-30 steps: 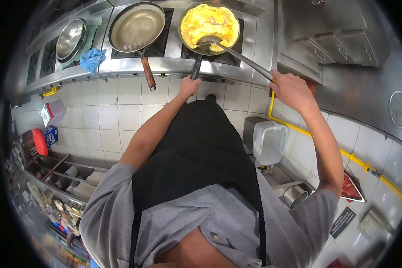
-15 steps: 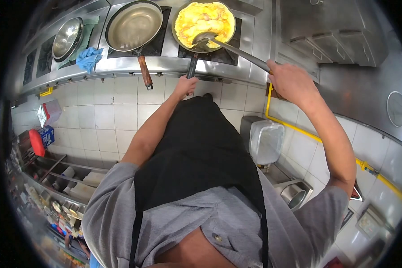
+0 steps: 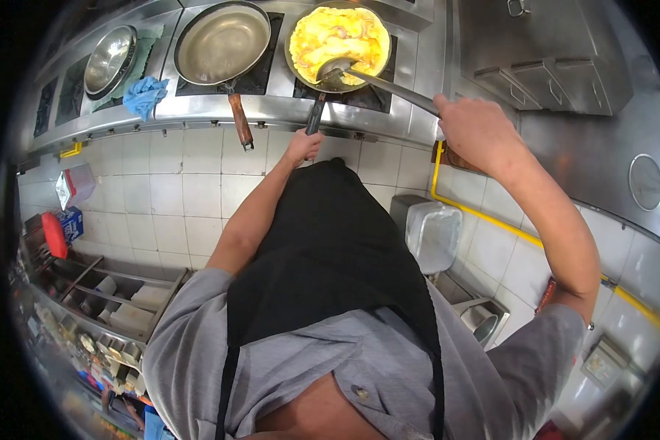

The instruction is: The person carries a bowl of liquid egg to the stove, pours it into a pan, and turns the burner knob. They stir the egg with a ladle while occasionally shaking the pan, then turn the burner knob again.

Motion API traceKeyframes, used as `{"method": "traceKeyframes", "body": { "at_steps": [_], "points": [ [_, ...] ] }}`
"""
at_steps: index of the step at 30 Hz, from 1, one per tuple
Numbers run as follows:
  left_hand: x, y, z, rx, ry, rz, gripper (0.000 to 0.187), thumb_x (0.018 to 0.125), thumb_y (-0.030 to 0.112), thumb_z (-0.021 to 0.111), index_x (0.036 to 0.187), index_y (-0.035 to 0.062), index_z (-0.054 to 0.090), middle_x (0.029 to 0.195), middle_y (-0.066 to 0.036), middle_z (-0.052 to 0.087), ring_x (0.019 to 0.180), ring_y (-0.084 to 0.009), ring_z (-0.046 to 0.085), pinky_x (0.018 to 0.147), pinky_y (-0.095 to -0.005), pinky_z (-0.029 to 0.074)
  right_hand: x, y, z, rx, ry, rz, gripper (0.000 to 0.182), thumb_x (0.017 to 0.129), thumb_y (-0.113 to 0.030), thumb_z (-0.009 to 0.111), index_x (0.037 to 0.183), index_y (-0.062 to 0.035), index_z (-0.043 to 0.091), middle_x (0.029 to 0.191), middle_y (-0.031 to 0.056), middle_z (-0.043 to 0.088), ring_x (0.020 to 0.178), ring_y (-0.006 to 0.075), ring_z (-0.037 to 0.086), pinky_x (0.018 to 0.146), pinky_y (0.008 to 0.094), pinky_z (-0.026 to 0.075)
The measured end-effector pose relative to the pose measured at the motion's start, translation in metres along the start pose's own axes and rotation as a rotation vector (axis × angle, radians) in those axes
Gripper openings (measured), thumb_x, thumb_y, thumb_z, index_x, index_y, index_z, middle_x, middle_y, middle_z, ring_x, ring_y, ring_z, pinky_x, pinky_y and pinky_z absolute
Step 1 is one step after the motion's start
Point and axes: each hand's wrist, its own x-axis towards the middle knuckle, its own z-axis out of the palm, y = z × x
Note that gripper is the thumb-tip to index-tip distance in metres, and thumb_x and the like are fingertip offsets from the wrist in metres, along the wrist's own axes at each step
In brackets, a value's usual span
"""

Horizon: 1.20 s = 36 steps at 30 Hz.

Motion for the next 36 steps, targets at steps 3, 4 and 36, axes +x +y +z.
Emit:
{"method": "traceKeyframes", "body": {
  "at_steps": [3, 4, 36],
  "points": [
    [-0.005, 0.003, -0.002, 0.045, -0.007, 0.006, 0.014, 0.088, 0.011, 0.06, 0.077, 0.0095, 0.051, 0.053, 0.005, 0.039, 0.04, -0.005, 0.034, 0.037, -0.024, 0.027, 0.001, -0.003, 0.0, -0.024, 0.004, 0.005, 0.037, 0.084, -0.019, 0.068, 0.113, 0.0001, 0.055, 0.087, 0.0176, 0.067, 0.084, 0.0367, 0.065, 0.075, 0.0442, 0.052],
    [-0.004, 0.001, -0.004, 0.043, -0.005, 0.005, 0.014, 0.088, 0.011, 0.06, 0.077, 0.0095, 0.051, 0.053, 0.005, 0.039, 0.04, -0.005, 0.034, 0.037, -0.024, 0.027, 0.001, -0.004, -0.001, -0.025, 0.002, 0.003, 0.037, 0.084, -0.019, 0.068, 0.113, 0.0001, 0.055, 0.087, 0.0176, 0.067, 0.084, 0.0367, 0.065, 0.075, 0.0442, 0.052],
    [0.005, 0.0, -0.011, 0.341, 0.186, 0.188, 0.017, 0.078, 0.015, 0.063, 0.071, 0.0031, 0.053, 0.052, -0.003, 0.051, 0.041, -0.011, 0.048, 0.038, -0.0301, 0.038, -0.007, 0.002, 0.066, 0.239, -0.01, 0.064, 0.027, 0.096, -0.021, 0.053, 0.116, -0.0031, 0.05, 0.077, 0.0198, 0.065, 0.077, 0.0416, 0.064, 0.071, 0.0513, 0.05]
  ]
}}
